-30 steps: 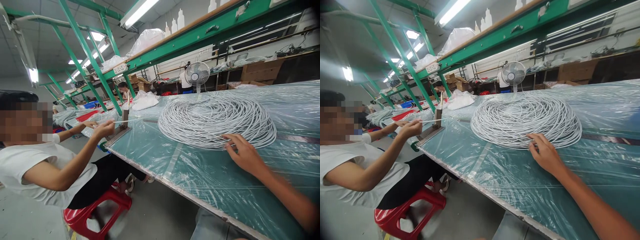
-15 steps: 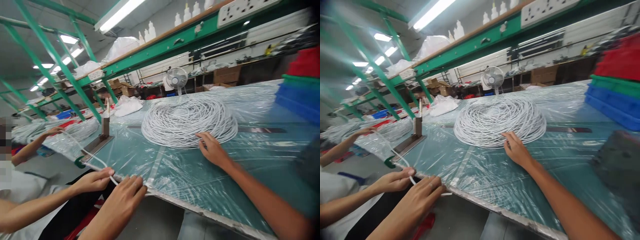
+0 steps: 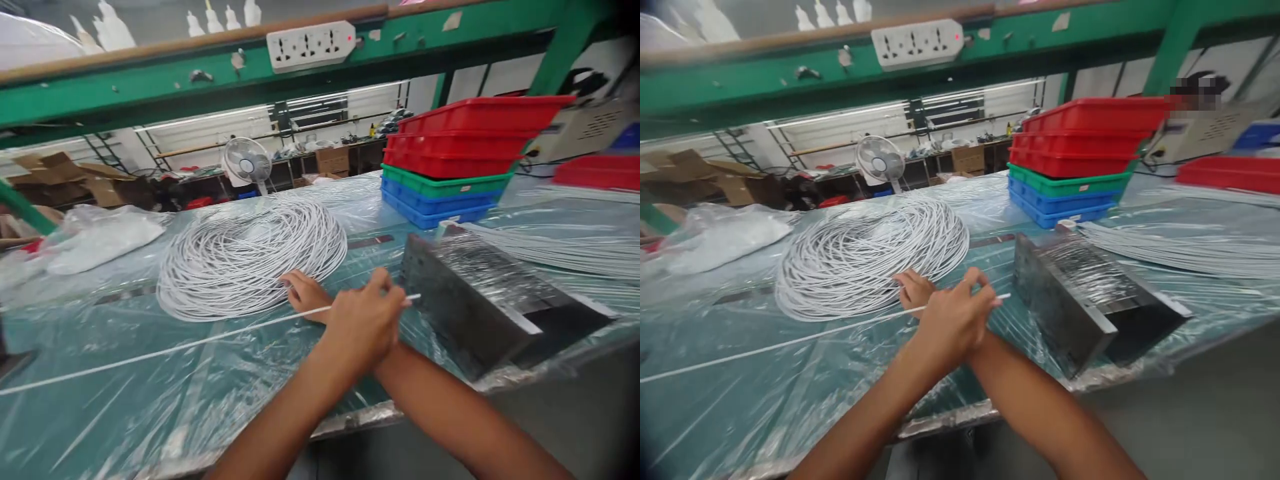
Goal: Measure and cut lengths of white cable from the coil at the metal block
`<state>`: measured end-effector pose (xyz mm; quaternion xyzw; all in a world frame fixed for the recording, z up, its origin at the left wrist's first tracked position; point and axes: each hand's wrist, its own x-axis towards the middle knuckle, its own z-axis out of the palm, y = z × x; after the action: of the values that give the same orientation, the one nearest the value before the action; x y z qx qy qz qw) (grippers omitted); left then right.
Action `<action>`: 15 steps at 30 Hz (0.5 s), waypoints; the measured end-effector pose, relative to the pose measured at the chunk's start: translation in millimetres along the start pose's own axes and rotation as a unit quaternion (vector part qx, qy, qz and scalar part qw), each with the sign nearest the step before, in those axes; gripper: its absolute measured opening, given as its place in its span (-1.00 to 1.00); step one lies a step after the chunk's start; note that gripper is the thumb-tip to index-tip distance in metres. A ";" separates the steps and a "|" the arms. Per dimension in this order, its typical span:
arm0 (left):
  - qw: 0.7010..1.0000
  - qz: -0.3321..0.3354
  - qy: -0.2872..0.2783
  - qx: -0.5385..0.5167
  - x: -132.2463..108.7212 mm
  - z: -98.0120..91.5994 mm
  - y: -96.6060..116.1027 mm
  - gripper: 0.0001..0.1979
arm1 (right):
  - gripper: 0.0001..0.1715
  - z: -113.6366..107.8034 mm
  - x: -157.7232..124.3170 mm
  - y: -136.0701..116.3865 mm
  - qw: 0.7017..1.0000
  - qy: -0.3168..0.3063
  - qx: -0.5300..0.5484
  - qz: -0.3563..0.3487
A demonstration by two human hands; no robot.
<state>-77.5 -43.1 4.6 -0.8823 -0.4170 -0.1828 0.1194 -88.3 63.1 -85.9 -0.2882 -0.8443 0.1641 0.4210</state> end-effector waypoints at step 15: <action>0.998 -0.015 -0.054 -0.032 65.3 19.1 32.2 -0.95 | -0.66 11.8 2.4 2.4 0.999 -0.019 -0.033 -0.010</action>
<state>-9.9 -11.1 12.9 -0.8878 -0.4302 -0.1498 0.0655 -98.2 66.1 -92.6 -0.2903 -0.8601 0.1371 0.3964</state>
